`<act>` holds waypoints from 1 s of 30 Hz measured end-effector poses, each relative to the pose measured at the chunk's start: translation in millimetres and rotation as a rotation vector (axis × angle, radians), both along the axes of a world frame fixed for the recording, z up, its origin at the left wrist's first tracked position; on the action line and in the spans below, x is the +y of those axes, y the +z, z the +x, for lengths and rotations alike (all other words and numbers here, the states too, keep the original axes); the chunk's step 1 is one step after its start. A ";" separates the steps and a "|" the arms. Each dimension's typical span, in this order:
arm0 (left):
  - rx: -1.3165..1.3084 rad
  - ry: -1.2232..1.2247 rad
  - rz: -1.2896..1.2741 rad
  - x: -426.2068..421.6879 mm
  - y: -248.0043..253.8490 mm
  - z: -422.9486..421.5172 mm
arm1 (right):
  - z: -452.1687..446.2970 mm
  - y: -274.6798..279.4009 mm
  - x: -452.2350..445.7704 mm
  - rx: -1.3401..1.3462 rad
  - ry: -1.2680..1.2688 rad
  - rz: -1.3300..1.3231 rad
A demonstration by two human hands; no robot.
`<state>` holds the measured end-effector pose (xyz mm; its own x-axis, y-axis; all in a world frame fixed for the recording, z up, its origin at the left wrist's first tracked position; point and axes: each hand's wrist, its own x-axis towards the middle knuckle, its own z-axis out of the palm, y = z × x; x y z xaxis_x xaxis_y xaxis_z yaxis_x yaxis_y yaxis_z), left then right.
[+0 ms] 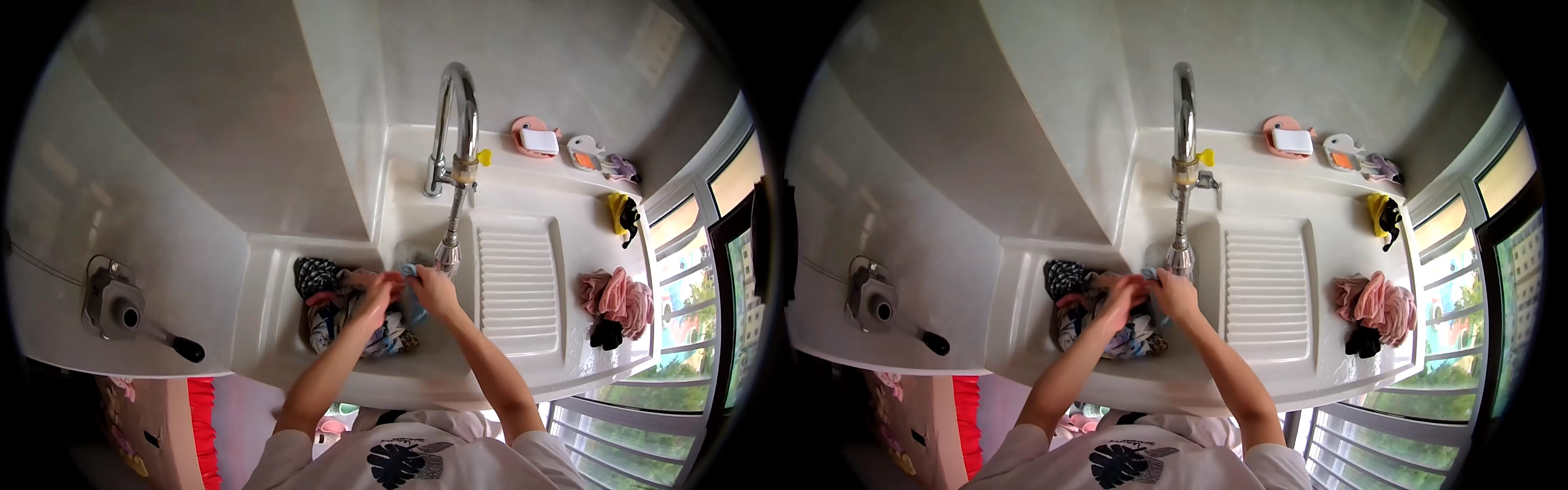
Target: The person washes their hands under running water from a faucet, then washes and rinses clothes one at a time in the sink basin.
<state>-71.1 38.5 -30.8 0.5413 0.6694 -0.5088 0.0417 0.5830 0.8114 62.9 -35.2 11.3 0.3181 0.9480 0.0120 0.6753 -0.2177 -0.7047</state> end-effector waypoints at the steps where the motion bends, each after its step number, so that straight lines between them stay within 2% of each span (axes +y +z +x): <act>1: 0.016 -0.033 -0.215 -1.9 -30.9 4.2 | -0.7 -6.0 9.3 -0.070 0.022 0.038; 2: 0.030 -0.069 -0.427 -3.3 -61.8 5.5 | -2.0 -5.2 18.7 -0.070 0.028 0.033; 3: 0.027 -0.065 -0.431 -3.9 -87.7 7.2 | -2.2 -2.9 28.6 0.141 0.034 0.095; 4: 0.136 -0.002 -0.407 -6.5 -110.9 8.6 | -1.7 -1.8 35.0 0.351 0.036 0.153; 5: 0.245 0.058 -0.381 -9.2 -122.5 9.4 | -0.2 -3.0 39.0 0.687 -0.123 0.117; 6: 0.243 0.057 -0.387 -10.4 -124.7 8.3 | 6.4 -35.7 45.4 0.685 -0.124 0.111; 7: 0.255 0.174 -0.445 -9.2 -124.5 6.5 | 17.9 -96.4 53.9 0.324 -0.276 0.332; 8: 0.265 0.294 -0.503 -7.8 -124.2 4.8 | 21.2 -117.1 48.6 0.201 -0.405 0.147; 9: 0.258 0.266 -0.492 -8.2 -119.3 2.6 | 24.4 -136.7 43.3 0.088 -0.507 -0.057; 11: 0.251 0.225 -0.447 -8.4 -117.2 1.1 | 13.4 -206.5 27.2 0.176 -0.413 -0.010; 13: 0.195 0.219 -0.404 -11.9 -135.2 0.6 | -34.7 -202.0 -2.0 -0.231 -0.543 -0.066; 14: 0.193 0.214 -0.405 -11.1 -133.4 2.5 | -33.7 -189.5 -11.8 -0.234 -0.547 -0.066; 16: 0.163 0.254 -0.397 -14.6 -124.4 1.5 | -26.7 -170.0 -30.1 -0.226 0.159 -0.188; 17: 0.165 0.252 -0.398 -14.0 -121.3 1.4 | -19.8 -176.7 -30.4 -0.224 0.157 -0.189; 19: 0.146 0.213 -0.414 -13.5 -118.5 0.1 | -7.5 -206.5 -24.0 -0.602 0.003 -0.238; 20: 0.146 0.213 -0.412 -13.9 -121.2 -0.8 | -13.3 -222.6 -18.3 -0.602 0.002 -0.237; 21: 0.165 0.232 -0.405 -13.4 -123.2 0.7 | -24.3 -226.8 -10.0 -0.305 -0.380 -0.235; 23: 0.179 0.246 -0.397 -14.0 -126.5 3.0 | -22.1 -231.6 -13.1 0.003 -0.753 -0.218; 25: 0.189 0.170 -0.402 -11.3 -121.0 2.6 | -11.4 -205.7 -21.8 -0.518 0.207 0.042; 26: 0.184 0.171 -0.393 -11.0 -118.5 4.2 | -11.4 -199.5 -20.7 -0.524 0.206 0.050; 28: 0.128 0.287 -0.399 -15.7 -119.1 4.3 | -14.4 -211.5 -25.3 -0.239 -0.372 -0.076; 29: 0.122 0.287 -0.394 -11.8 -120.5 6.8 | -11.6 -225.0 -14.7 -0.244 -0.371 -0.070; 30: 0.189 0.301 -0.397 -7.0 -130.0 8.0 | -9.6 -221.6 -2.3 -0.001 -0.448 -0.085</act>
